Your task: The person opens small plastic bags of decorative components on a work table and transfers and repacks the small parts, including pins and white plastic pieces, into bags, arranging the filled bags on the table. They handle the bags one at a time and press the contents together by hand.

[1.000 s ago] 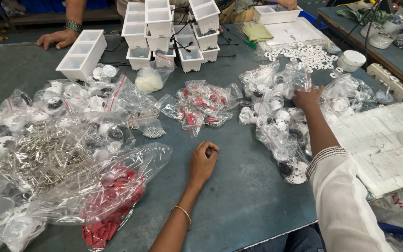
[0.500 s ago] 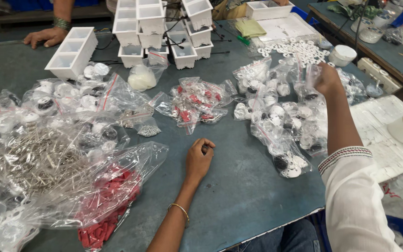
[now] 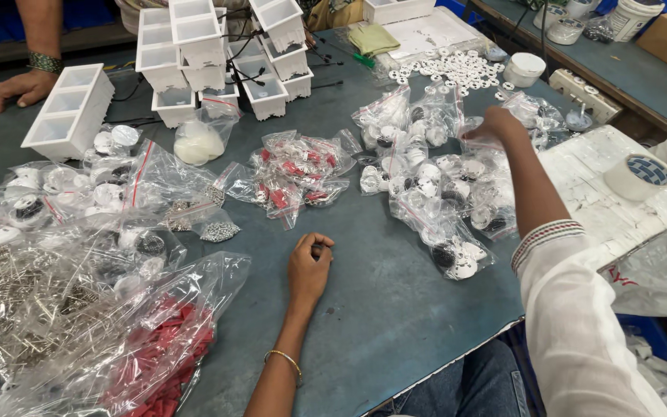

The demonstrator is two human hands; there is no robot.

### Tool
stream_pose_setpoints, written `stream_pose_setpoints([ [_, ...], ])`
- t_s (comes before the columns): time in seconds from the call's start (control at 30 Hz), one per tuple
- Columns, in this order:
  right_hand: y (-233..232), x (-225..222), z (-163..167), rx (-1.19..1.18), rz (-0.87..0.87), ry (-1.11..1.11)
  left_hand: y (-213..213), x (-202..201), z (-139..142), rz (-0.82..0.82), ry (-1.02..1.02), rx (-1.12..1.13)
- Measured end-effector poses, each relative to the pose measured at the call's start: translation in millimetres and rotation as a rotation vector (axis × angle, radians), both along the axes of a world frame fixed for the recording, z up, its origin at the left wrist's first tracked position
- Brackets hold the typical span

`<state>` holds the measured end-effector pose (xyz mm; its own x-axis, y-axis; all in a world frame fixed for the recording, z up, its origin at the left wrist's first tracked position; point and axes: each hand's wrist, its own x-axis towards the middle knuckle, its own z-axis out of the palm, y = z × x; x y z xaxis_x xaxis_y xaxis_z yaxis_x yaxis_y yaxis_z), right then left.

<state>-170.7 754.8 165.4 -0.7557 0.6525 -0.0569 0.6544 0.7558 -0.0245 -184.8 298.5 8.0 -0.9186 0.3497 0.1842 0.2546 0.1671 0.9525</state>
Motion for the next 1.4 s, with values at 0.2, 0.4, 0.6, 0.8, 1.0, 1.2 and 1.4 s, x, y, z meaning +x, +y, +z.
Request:
stream_pose_setpoints([
  [0.2, -2, 0, -30, 0.141, -0.141, 0.133, -1, 0, -1, -0.021, 0.001, 0.043],
  [0.4, 7, -10, 19, 0.136, 0.524, -0.043, -1, 1, 2, -0.018, -0.001, 0.016],
  [0.6, 27, 12, 33, -0.042, -0.014, 0.434, -1, 1, 2, -0.028, -0.02, 0.028],
  [0.8, 29, 38, -13, 0.169, -0.08, 0.137, 0, 1, 2, -0.027, -0.032, 0.026],
  [1.0, 65, 41, -4, 0.157, -0.05, 0.541, 2, -3, 1, -0.043, -0.091, 0.072],
  [1.2, 88, 43, 18, -0.504, -0.041, 1.032, 3, -3, -2, -0.043, -0.097, 0.073],
  [1.4, 81, 24, 31, -0.835, 0.078, 0.845, 4, -3, -1, -0.052, -0.11, 0.067],
])
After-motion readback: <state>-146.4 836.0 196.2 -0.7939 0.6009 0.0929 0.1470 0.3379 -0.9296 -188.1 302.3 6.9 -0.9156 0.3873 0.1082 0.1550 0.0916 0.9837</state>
